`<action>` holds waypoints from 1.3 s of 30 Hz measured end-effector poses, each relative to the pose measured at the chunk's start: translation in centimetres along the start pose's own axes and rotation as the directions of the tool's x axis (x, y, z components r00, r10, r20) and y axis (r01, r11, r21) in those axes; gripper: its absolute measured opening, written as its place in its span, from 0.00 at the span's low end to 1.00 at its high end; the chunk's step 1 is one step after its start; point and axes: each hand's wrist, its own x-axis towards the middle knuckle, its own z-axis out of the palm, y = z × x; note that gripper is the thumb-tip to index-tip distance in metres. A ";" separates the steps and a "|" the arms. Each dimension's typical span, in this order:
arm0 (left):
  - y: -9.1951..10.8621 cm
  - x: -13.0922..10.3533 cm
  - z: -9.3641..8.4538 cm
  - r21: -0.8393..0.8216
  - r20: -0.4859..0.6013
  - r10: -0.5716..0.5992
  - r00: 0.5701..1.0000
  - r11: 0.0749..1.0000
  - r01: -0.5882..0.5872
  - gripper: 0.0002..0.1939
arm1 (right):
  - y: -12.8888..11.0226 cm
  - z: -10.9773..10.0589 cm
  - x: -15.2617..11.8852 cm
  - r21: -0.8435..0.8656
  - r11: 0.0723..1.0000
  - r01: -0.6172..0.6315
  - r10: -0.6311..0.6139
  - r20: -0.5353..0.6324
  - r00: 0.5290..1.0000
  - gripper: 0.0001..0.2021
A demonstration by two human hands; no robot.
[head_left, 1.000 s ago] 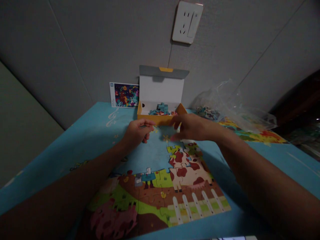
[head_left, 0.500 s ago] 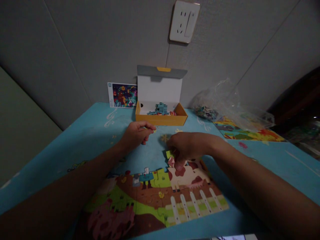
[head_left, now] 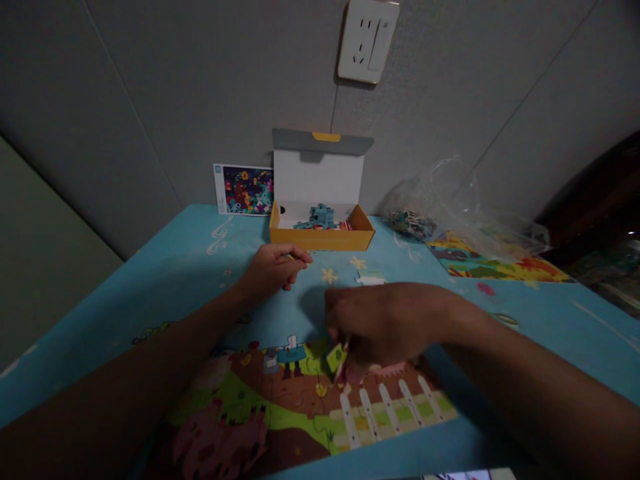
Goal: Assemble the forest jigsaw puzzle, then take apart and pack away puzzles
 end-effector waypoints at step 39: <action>0.6 0.2 -1.6 0.384 -0.291 0.314 0.903 0.904 -0.191 0.09 | 0.3 2.5 4.2 0.251 0.947 -0.200 0.292 -0.411 0.864 0.04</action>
